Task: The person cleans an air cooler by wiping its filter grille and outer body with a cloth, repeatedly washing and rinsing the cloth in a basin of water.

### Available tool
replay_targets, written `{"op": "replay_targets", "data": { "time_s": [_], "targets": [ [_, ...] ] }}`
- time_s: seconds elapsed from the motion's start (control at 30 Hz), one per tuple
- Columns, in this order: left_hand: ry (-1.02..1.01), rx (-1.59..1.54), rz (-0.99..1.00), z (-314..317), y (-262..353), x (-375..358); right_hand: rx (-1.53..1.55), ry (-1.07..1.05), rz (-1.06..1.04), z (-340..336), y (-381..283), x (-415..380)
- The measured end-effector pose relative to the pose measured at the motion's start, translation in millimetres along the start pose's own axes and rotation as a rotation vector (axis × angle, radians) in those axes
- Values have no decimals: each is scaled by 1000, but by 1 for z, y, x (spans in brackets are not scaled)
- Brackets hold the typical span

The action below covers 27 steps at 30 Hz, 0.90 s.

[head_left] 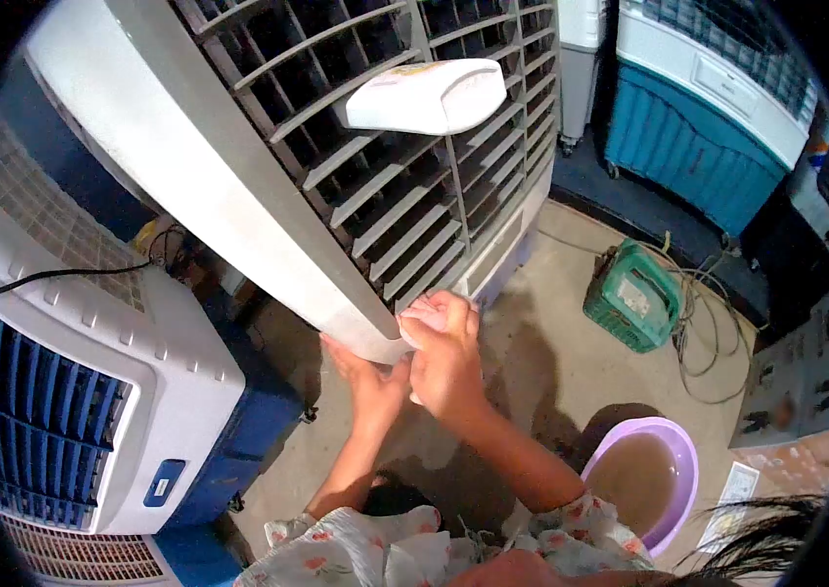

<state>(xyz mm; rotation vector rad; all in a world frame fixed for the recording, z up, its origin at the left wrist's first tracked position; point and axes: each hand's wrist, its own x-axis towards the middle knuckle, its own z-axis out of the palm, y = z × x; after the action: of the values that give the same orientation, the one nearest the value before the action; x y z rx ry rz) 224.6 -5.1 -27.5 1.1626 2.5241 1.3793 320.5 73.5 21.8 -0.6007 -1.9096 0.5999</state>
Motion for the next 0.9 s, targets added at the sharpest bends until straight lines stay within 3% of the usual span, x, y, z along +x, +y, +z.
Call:
{"op": "replay_targets", "data": {
  "time_s": [0.1,0.2,0.27,0.43,0.63,0.77,0.87,0.9],
  "targets": [
    [5,-40,-29,-2,8,-1,230,-12,107,3,9,-4],
    [-1,-3,-25,-2,6,-2,-205,6,-7,1,8,-6],
    [-13,6,-23,-3,4,-2,-215,13,-58,4,23,-2],
    [32,35,39,0,-8,-5,-602,94,-226,-12,69,30],
    [-20,17,-10,-4,2,-4,-347,81,-192,-7,50,24],
    [1,-13,-6,-3,8,-1,-297,-251,-54,-13,-5,0],
    [37,-27,16,-2,1,-5,303,-233,112,-23,6,-1],
    [55,-29,36,-1,-2,-4,412,-338,185,-31,16,3]
  ]
}}
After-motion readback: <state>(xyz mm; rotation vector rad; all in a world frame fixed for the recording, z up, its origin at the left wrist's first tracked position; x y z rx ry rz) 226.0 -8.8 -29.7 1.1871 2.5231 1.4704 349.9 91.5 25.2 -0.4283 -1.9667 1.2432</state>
